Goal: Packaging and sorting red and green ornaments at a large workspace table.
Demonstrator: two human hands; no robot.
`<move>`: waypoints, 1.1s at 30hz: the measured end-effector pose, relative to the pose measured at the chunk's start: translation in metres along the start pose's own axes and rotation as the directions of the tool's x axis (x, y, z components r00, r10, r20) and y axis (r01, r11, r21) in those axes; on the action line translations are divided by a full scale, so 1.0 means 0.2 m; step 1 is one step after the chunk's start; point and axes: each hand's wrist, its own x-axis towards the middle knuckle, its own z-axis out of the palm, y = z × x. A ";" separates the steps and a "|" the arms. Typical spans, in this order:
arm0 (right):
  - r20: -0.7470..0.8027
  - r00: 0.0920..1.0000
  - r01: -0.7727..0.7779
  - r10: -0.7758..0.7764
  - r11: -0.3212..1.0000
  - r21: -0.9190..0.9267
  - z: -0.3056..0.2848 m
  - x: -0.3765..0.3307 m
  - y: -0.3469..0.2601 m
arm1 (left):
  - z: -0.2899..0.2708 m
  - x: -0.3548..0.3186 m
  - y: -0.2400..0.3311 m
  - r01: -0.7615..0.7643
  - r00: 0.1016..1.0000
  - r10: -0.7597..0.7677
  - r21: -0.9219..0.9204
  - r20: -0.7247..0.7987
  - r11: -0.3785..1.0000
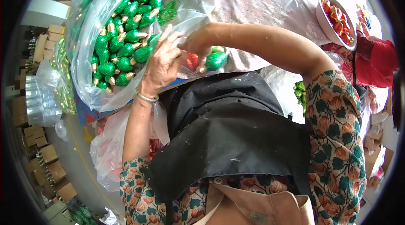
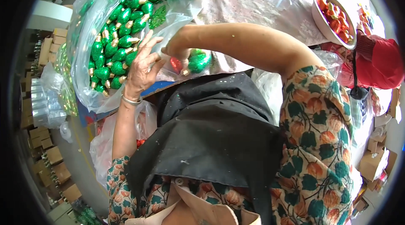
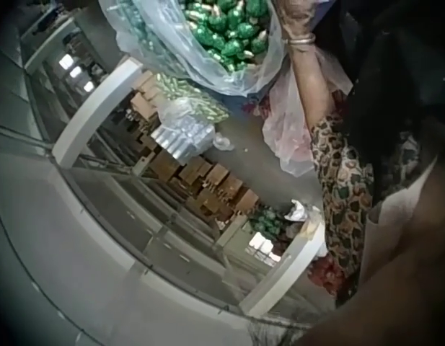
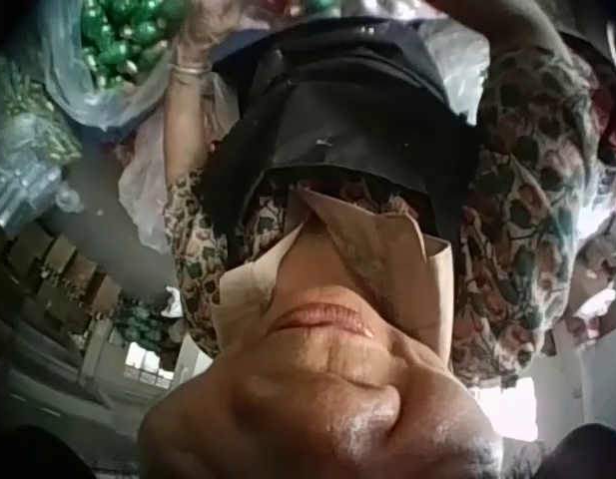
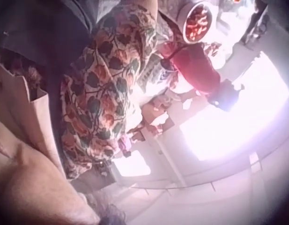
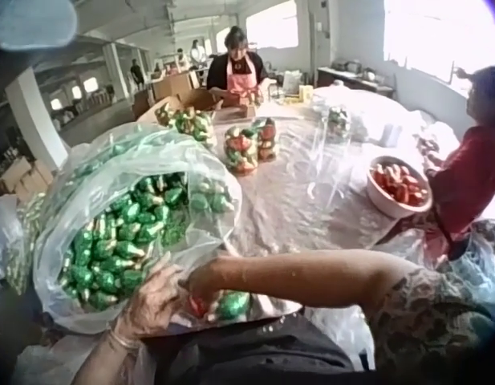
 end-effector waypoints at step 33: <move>0.255 0.141 -0.983 0.957 0.104 0.151 2.00 -2.02 0.16 | -0.36 -0.84 0.11 0.657 0.270 -0.625 -0.334 -0.732 0.676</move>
